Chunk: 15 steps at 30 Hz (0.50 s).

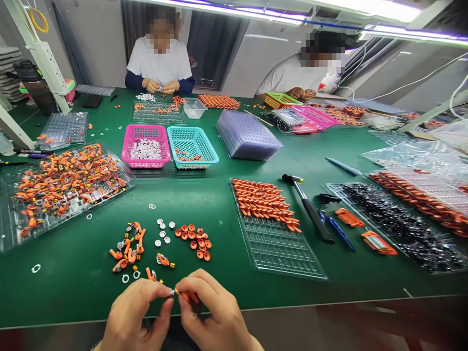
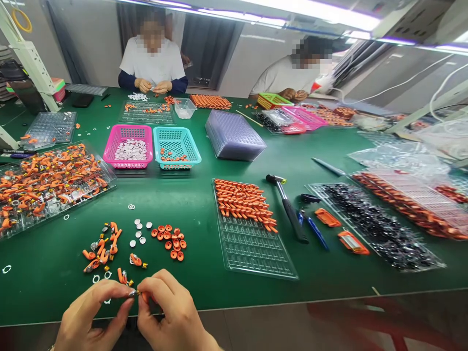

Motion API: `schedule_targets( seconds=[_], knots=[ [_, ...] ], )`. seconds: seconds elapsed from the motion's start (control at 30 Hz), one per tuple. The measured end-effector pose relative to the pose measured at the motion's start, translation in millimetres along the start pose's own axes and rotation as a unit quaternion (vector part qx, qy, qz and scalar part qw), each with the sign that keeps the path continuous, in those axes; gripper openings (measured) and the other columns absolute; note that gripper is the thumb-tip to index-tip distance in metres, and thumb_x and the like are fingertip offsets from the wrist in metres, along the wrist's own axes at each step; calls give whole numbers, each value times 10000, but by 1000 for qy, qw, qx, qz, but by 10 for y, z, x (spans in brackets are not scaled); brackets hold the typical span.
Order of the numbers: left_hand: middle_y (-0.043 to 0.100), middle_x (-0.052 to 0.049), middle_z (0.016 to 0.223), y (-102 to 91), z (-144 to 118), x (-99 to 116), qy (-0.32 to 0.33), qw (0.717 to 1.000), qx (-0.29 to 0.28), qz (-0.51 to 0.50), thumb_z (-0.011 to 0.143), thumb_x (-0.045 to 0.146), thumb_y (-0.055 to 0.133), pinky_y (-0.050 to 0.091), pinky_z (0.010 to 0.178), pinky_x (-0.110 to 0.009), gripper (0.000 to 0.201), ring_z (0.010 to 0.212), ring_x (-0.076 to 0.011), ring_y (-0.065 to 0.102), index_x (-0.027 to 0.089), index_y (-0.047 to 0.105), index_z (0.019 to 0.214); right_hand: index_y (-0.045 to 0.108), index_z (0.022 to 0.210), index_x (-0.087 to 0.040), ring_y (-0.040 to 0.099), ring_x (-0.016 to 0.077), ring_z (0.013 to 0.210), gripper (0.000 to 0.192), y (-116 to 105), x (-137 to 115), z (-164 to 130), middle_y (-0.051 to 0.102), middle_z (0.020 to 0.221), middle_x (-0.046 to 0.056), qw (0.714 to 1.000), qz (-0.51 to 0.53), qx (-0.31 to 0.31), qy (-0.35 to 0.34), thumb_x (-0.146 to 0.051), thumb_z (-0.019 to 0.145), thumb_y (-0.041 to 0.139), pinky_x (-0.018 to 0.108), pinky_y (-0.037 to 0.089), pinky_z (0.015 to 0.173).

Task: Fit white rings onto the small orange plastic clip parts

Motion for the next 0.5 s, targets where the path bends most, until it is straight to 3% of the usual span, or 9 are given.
schedule_targets(
  seconds=[0.2,0.37,0.5],
  knots=[
    [738,15,842,5,-16,-41,-44,998,6,-48,850,98,625,574,720,-220,230,727,-146,717,256,598,1017,555,727,-202,442,107,501,133,21,168,5,457,624,-41,992,66,-15,106,-133,836,525,219,355,462],
    [715,6,771,54,-7,-178,-158,983,-6,-90,818,135,627,574,668,-238,130,692,-156,682,238,633,896,510,697,-201,376,105,505,143,111,344,-61,412,615,-54,964,154,-26,215,-224,836,535,225,316,466],
    [688,28,740,36,34,-167,-175,980,14,-94,786,135,619,555,643,-220,133,663,-139,653,244,626,863,498,703,-202,339,106,516,174,211,426,-114,394,609,-57,938,211,-38,272,-304,826,568,225,292,475]
  ],
)
Point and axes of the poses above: each hand's wrist, its own z-axis towards the middle knuckle, its own y-axis out of the palm, x = y × z, the point moved 9 cm from there along z, towards the middle knuckle
